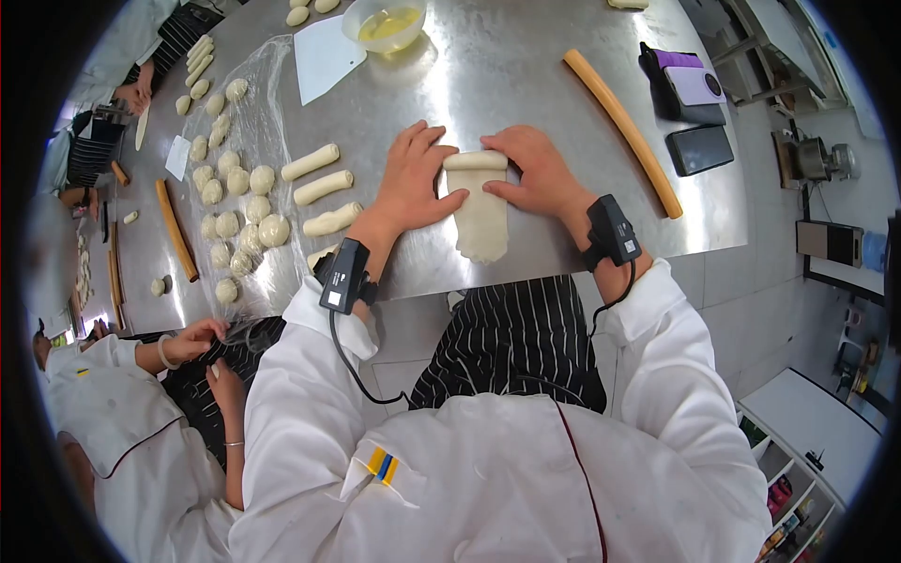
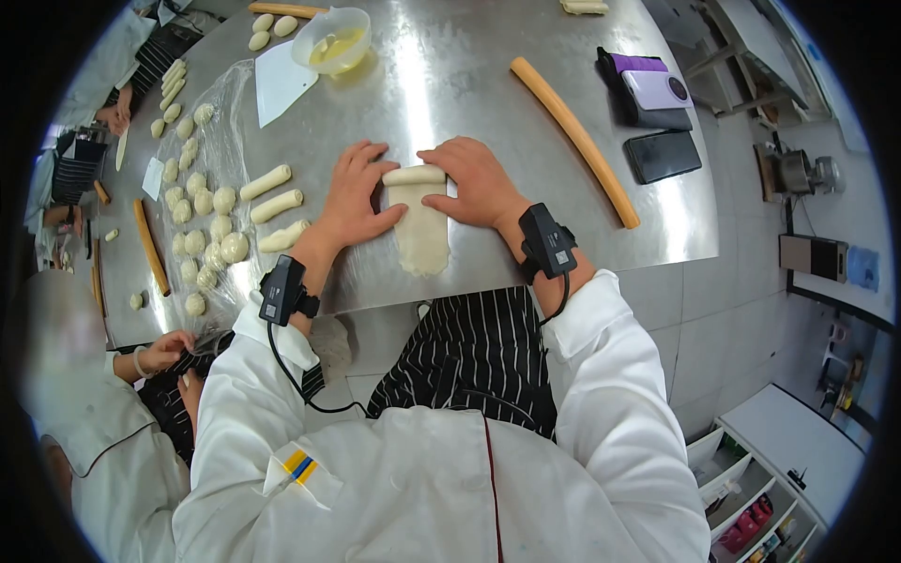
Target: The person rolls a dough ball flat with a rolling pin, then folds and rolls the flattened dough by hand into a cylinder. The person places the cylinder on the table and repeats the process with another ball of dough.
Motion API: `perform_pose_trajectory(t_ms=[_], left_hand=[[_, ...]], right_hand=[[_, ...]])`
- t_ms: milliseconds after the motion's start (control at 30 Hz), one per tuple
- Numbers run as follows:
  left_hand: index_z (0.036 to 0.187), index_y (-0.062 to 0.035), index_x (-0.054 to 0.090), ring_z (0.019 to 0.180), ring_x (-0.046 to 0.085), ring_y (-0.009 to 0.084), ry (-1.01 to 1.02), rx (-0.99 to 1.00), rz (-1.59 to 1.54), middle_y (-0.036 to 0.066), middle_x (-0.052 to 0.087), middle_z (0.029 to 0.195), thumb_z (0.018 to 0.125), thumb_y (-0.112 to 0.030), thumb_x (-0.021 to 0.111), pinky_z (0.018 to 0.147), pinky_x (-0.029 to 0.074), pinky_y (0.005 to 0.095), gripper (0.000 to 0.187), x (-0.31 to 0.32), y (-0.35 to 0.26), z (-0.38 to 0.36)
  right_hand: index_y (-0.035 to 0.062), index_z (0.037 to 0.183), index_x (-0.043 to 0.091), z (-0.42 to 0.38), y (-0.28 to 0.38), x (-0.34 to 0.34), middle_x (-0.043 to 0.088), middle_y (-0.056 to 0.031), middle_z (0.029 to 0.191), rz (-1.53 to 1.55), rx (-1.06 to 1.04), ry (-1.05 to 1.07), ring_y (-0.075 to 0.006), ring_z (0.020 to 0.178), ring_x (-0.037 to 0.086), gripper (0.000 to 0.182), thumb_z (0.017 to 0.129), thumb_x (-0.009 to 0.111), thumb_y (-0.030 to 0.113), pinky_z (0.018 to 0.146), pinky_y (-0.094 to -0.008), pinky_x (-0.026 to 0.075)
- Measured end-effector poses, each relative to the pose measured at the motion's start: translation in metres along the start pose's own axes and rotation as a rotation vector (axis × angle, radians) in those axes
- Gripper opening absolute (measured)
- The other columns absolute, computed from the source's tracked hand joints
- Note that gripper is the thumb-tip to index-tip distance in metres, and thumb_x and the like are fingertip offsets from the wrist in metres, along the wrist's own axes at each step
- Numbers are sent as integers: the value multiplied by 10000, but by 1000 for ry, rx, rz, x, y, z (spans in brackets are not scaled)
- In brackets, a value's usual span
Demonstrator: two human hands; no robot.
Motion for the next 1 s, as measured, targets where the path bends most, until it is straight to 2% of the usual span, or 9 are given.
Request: perform_pose_trajectory(t_ms=[67,133,267,433,533,667,733,800,1000], left_hand=[[1285,-66,502,1339,354,413,163,33,-73,181,502,1325,680,-265,743,1109,290,493,681,10,0,-4],[1272,-64,513,1345,346,420,126,-8,-117,186,493,1341,680,-253,734,1117,275,506,660,7,0,-8],[1264,-53,520,1361,326,435,171,21,36,199,474,1371,671,-214,705,1134,239,535,641,8,-10,-18],[1263,-61,497,1378,307,440,104,-14,-108,207,435,1420,684,-169,660,1134,240,535,611,5,-15,-28],[1250,-49,501,1369,310,449,105,-34,-80,222,440,1405,678,-175,646,1136,233,540,603,7,-14,-35],[1232,-39,508,1365,304,452,126,-23,26,235,447,1378,680,-201,640,1138,231,535,590,6,-27,-37],[1231,-41,507,1373,288,450,119,-45,-74,232,441,1382,684,-227,647,1139,224,542,594,9,-17,-42],[1230,-42,507,1381,271,449,113,-64,-171,229,436,1386,689,-253,655,1140,217,548,600,7,-18,-40],[1209,-49,498,1396,255,447,168,-29,55,210,450,1378,695,-317,699,1138,186,580,613,9,-28,-41]], right_hand=[[77,1233,579,-1,-1,7,628,-105,1141,-32,-20,90,-326,1096,550,569,707,781,157,953,-418,438],[77,1228,583,-1,1,-2,643,-97,1120,44,-39,-42,-310,1085,557,519,743,755,145,928,-412,446],[64,1228,579,-7,-9,4,631,-108,1159,139,14,59,-295,1084,569,469,781,712,106,939,-401,448],[49,1238,564,-20,-6,1,594,-111,1221,226,147,21,-270,1144,567,451,793,632,14,1031,-372,417],[53,1248,568,-38,-7,11,633,-118,1132,460,198,-8,-324,1058,579,497,756,631,82,948,-401,447],[52,1288,533,-43,3,2,631,-115,1118,407,213,-122,-322,1065,572,560,739,634,87,976,-394,438],[56,1311,510,-37,17,7,621,-113,1136,226,118,47,-312,1072,565,612,721,664,112,994,-397,425],[57,1311,509,-39,16,5,616,-119,1138,204,124,-8,-314,1076,558,631,710,686,129,995,-403,419],[67,1310,513,-41,26,4,601,-140,1159,109,98,35,-334,1102,539,678,687,753,184,1030,-436,385]])
Point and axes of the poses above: each hand's wrist, its own z-axis towards the middle knuckle, its own x-axis out of the palm, y = z × x, the point moved 9 cm from there along z, towards the middle knuckle
